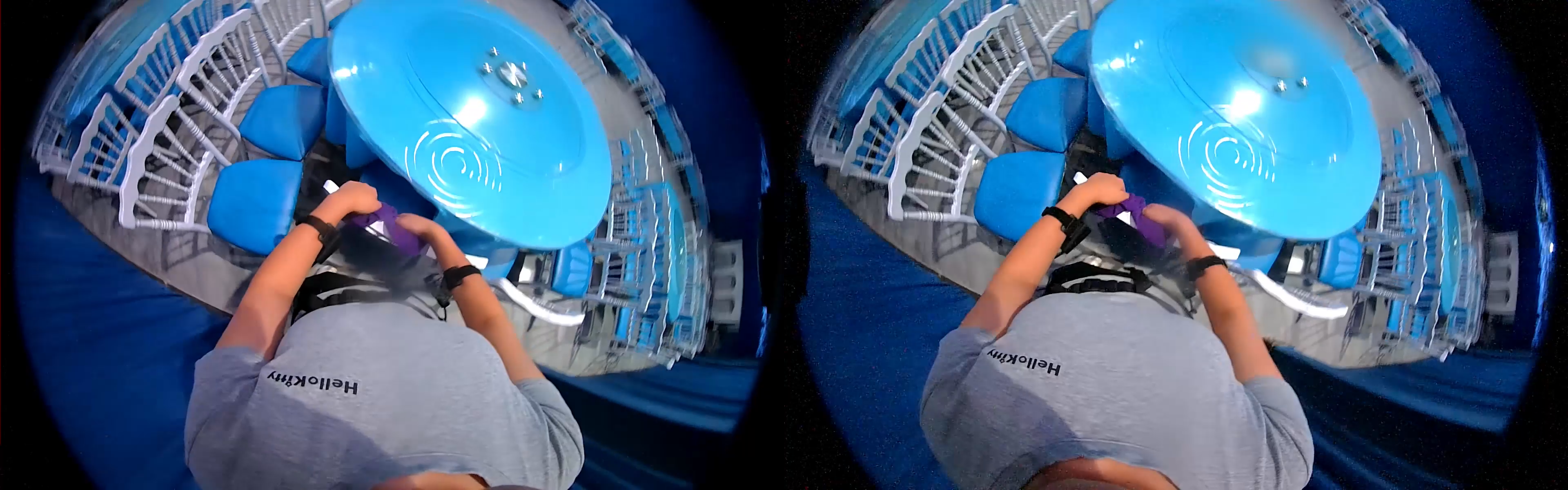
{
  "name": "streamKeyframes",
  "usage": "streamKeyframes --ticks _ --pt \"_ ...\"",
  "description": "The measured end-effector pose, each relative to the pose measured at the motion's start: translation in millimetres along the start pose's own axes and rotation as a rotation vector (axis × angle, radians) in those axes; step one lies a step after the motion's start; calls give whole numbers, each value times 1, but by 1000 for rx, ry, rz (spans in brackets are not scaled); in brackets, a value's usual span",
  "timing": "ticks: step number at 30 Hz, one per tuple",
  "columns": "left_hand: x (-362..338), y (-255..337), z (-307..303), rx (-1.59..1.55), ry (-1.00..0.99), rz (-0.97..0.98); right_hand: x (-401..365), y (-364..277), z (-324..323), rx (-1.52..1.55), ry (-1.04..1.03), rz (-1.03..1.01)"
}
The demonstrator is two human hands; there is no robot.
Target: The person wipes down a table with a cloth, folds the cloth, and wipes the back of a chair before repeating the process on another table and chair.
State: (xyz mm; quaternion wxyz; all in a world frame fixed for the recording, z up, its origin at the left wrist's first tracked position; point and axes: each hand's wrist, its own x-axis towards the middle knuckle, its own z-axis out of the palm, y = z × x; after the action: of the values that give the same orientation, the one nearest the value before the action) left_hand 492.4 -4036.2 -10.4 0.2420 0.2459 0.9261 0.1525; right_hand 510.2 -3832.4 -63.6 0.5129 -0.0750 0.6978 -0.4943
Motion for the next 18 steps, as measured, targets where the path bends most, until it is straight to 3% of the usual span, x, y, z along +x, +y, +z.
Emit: streamKeyframes --ticks 1,2,4,8,9,10,12,13,14,16,18 --pt "3 -1 -4 -11 -61 19 -2 -5 3 -161 117 71" --pt "6 -1 -6 -25 -125 40 3 -1 -2 -404 115 -3" --pt "-1 5 -4 3 -132 60 -28 -35 26 -496 391 81" --pt "-45 13 -1 48 207 491 -59 -47 88 -885 766 -25" --pt "-51 11 6 -17 383 565 -63 -52 98 -919 838 -25" --pt "-58 11 8 -92 562 634 -61 -46 100 -920 924 -148" --pt "-56 7 6 -100 605 682 -60 -45 97 -824 933 -133" --pt "-50 4 5 -50 487 590 -62 -58 91 -804 790 -7" --pt "-45 3 6 -3 370 493 -60 -64 88 -803 788 12" --pt "-31 4 8 -31 330 399 -52 -75 80 -630 663 220" --pt "-17 4 7 -115 175 168 -39 -68 70 -621 612 272"
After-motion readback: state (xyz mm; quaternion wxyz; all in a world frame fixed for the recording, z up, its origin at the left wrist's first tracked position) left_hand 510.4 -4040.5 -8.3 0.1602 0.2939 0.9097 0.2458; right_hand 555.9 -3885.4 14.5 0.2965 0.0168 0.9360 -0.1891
